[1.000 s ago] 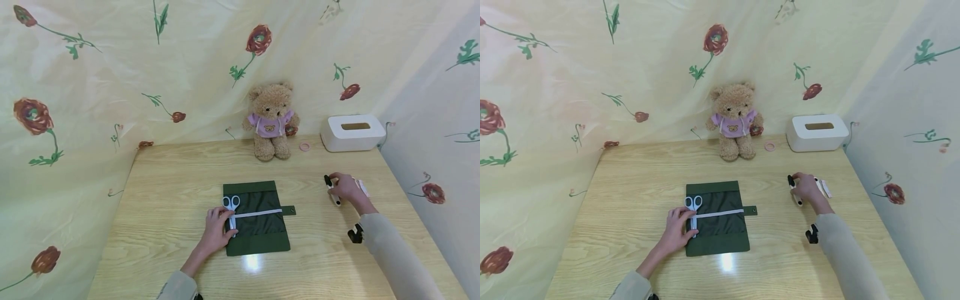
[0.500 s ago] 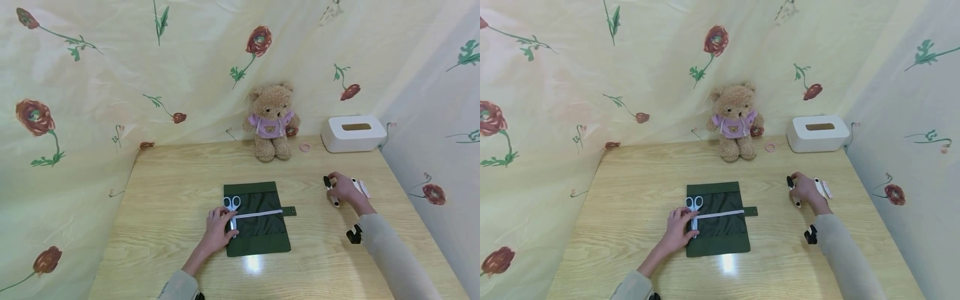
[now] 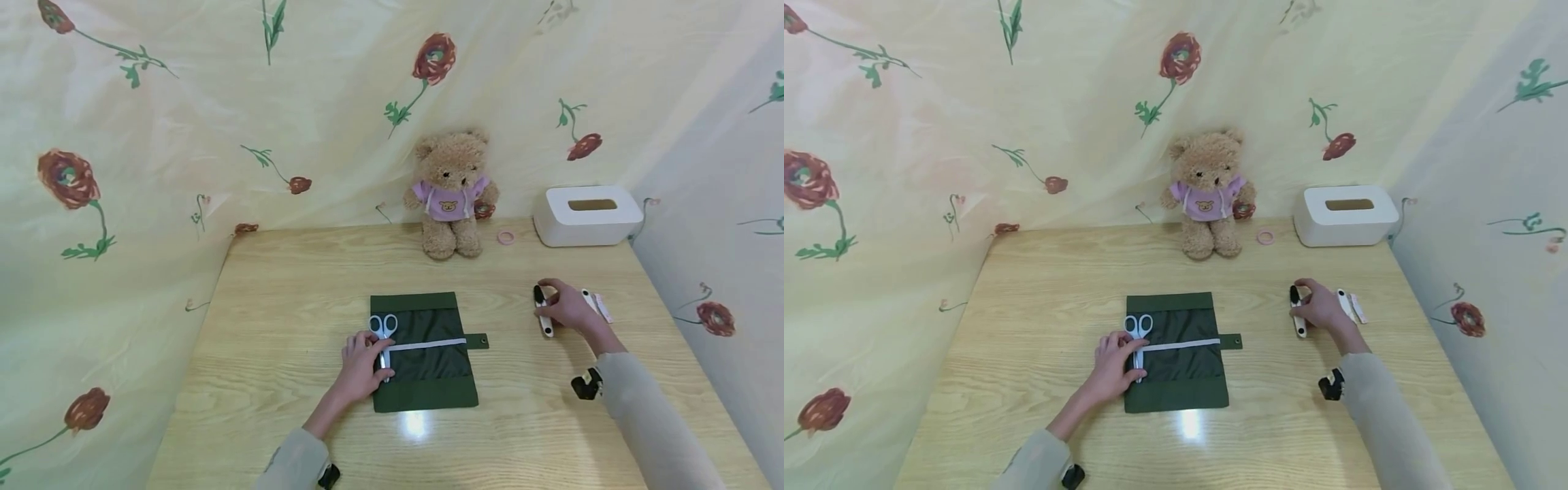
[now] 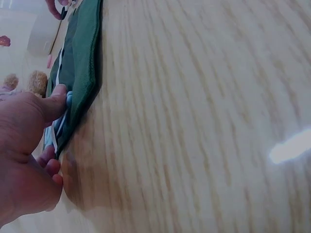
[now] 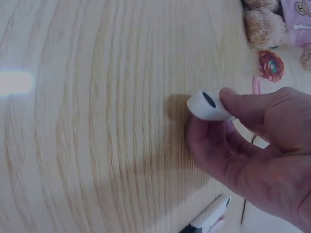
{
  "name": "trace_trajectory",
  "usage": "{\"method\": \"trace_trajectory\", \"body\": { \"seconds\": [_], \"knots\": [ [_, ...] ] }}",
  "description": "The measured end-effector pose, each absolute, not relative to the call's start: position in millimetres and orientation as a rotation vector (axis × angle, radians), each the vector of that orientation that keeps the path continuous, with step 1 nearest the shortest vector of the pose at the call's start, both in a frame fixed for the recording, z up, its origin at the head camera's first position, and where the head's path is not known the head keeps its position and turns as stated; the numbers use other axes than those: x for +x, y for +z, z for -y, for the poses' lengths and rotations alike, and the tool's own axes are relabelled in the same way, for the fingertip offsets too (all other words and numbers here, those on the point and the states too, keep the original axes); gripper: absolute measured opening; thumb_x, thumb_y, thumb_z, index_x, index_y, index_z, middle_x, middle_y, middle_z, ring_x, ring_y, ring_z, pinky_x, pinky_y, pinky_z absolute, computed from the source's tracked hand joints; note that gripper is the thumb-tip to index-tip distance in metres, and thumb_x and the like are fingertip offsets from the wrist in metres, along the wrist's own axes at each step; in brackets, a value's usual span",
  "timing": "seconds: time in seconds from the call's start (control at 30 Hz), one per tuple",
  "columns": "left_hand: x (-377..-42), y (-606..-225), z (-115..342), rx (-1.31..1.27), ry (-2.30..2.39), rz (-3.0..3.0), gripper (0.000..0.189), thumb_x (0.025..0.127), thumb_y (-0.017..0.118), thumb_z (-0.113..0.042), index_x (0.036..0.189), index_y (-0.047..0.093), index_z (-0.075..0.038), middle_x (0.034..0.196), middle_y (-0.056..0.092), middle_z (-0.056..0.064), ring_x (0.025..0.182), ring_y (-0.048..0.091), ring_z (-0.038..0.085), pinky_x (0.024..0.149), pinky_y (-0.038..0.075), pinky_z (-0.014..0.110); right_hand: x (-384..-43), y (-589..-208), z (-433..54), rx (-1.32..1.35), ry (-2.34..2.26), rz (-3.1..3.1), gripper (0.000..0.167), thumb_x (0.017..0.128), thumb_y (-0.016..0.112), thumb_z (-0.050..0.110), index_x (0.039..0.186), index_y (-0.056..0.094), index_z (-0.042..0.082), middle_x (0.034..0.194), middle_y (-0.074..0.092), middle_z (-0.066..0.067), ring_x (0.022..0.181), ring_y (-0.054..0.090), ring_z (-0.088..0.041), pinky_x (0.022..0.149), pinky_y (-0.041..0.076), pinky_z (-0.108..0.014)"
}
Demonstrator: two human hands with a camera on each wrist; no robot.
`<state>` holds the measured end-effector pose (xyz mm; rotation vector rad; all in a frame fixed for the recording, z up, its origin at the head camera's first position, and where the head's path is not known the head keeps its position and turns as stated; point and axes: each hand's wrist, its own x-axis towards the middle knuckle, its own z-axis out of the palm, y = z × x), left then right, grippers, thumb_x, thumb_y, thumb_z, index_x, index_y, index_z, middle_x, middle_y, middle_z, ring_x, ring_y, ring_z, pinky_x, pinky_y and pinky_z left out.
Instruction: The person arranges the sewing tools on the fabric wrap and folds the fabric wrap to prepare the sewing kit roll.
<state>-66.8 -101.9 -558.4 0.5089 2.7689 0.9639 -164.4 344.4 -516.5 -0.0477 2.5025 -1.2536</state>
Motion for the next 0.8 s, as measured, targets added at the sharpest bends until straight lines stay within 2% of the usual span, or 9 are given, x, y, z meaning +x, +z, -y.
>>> {"method": "trace_trajectory", "body": {
  "seconds": [0.17, 0.63, 0.8],
  "knots": [
    [-69, -555, 99, 0.472, 0.941, -2.755, 0.046, 0.089, 0.078, -0.022, 0.132, 0.062, -0.018, 0.124, 0.04, 0.013, 0.11, 0.033, 0.033, 0.087, 0.029, 0.051, -163, -517, -335, 0.012, -1.461, -2.286, 0.072, 0.092, 0.066, -0.003, 0.148, 0.021, -0.009, 0.095, 0.051, -0.015, 0.068, 0.06, -0.016, 0.063, 0.056, -0.038],
    [-68, -556, 96, 0.431, 0.952, -2.737, 0.044, 0.089, 0.078, -0.02, 0.129, 0.062, -0.018, 0.121, 0.038, 0.011, 0.108, 0.033, 0.032, 0.087, 0.028, 0.049, -164, -514, -285, -0.07, -1.526, -2.18, 0.072, 0.097, 0.064, 0.003, 0.154, 0.02, 0.0, 0.107, 0.049, -0.021, 0.086, 0.059, -0.021, 0.074, 0.055, -0.044],
    [-68, -557, 96, 0.425, 0.944, -2.734, 0.043, 0.089, 0.077, -0.02, 0.129, 0.061, -0.019, 0.121, 0.038, 0.011, 0.109, 0.032, 0.032, 0.088, 0.028, 0.049, -165, -515, -264, -0.092, -1.58, -2.143, 0.071, 0.096, 0.063, 0.001, 0.154, 0.022, 0.002, 0.107, 0.048, -0.022, 0.085, 0.059, -0.023, 0.073, 0.055, -0.044]
  ]
}}
